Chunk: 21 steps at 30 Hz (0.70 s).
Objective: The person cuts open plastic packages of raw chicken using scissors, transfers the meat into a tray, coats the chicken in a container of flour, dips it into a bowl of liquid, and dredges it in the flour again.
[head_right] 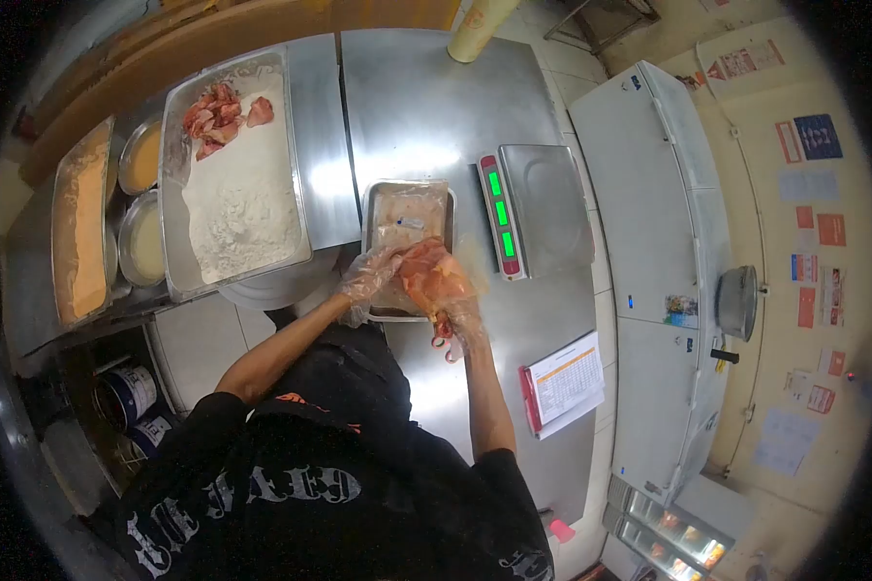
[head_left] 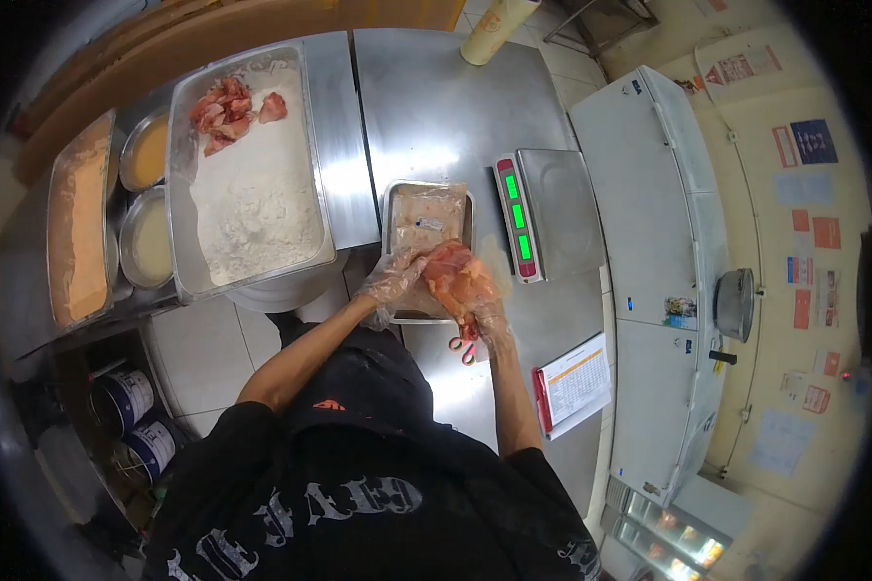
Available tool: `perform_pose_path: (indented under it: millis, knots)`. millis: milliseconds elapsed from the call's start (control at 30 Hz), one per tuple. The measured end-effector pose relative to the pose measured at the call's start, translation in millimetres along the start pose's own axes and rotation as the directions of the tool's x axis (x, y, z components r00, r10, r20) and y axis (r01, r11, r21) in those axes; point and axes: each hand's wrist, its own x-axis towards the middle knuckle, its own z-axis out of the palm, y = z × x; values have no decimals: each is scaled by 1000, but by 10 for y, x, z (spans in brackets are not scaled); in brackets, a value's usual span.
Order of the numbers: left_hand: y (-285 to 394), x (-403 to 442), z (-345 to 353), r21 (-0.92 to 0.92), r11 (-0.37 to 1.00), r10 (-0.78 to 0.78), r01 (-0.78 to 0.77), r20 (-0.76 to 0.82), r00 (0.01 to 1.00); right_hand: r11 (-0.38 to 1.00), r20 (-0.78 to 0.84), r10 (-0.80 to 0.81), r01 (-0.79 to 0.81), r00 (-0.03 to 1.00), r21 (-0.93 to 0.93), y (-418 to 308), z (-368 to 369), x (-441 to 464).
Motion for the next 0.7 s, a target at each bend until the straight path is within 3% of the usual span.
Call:
perform_pose_path:
  millis: [67,100,167,200,267,300,367,433,467,533,567,600,633,700]
  knots:
    - [-106,43,55,-104,992,-77,71,-56,995,1000,-22,0,0,1000,2,-58,-14,5]
    - [-103,105,47,-374,879,-297,296,57,953,1000,-28,0,0,1000,-5,-121,-1,-10]
    - [-82,125,109,-584,642,-464,497,220,858,999,-10,-5,5,1000,-36,-262,49,-67]
    - [-138,76,242,-803,216,-217,556,516,829,998,9,-15,16,1000,-61,-354,103,-110]
    - [-35,178,378,-739,-259,156,622,604,782,996,-21,1,-3,1000,-84,-496,245,-170]
    - [120,276,440,-872,-204,92,445,436,895,994,-60,17,-23,998,-105,-546,306,-210]
    - [200,396,438,-959,-144,35,245,242,970,995,-119,-30,18,992,-99,-619,413,-260]
    - [182,522,355,-934,25,-409,357,316,856,994,-178,-80,64,981,-93,-702,470,-314]
    - [164,573,304,-933,21,-411,359,319,854,995,-191,-97,98,977,-3,-743,475,-361]
    - [-5,643,301,-871,85,-600,483,342,723,988,-223,-104,126,969,87,-752,433,-384]
    - [-126,652,321,-862,81,-598,500,359,717,949,-210,-263,292,942,117,-733,398,-361]
    - [-383,701,385,-859,172,-560,482,318,765,881,-199,-420,450,886,146,-728,374,-343]
    - [-474,707,374,-852,259,-518,455,275,810,881,-211,-417,450,884,144,-818,436,-389]
    - [-596,652,368,-888,197,-444,415,297,846,845,-265,-352,427,897,321,-963,553,-528]
